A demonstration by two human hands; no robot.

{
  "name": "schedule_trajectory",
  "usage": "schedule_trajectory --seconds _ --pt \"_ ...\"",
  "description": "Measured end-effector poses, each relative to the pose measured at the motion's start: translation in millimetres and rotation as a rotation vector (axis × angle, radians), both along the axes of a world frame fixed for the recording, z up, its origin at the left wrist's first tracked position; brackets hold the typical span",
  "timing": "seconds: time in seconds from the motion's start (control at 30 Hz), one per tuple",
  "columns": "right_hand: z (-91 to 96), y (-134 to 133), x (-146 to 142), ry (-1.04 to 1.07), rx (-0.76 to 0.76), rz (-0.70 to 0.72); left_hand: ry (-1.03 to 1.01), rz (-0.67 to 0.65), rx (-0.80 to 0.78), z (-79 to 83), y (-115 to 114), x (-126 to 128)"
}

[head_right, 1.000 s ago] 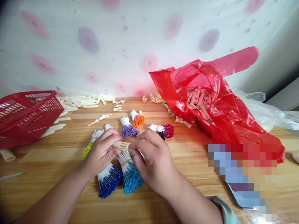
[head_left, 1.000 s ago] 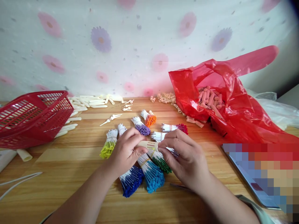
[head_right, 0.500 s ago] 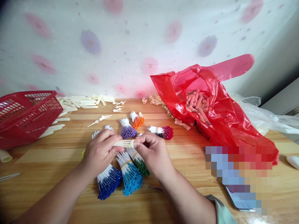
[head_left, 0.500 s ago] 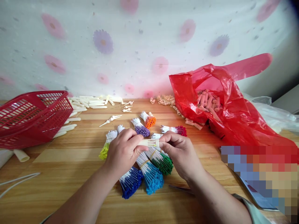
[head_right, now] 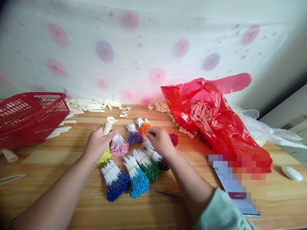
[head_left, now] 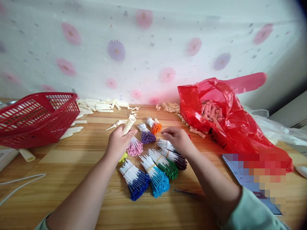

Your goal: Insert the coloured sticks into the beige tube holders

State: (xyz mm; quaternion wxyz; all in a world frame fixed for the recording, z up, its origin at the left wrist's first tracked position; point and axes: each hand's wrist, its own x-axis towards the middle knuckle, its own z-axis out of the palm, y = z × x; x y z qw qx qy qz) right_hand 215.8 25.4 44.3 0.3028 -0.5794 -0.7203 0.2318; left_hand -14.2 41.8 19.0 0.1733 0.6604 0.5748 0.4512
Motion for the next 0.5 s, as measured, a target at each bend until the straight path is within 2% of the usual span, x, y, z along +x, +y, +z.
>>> schedule_trajectory --seconds 0.07,0.2,0.27,0.37,0.5 --pt "1.9 18.4 -13.6 -0.15 -0.042 0.065 0.096 -0.024 0.029 -2.0 3.7 -1.2" --pt "-3.0 47.7 -48.0 -0.464 -0.133 0.069 0.517 -0.333 0.131 -5.5 1.0 8.6" --pt "-7.4 57.1 -59.2 -0.586 -0.172 0.053 0.596 -0.422 0.134 -9.6 -0.6 14.1" --pt "-11.1 64.6 -64.6 -0.705 -0.203 0.045 0.66 -0.472 0.09 -16.0 -1.6 19.2" --pt "-10.3 66.2 -64.4 -0.781 -0.221 0.053 0.693 -0.465 0.035 -18.0 -3.6 23.0"
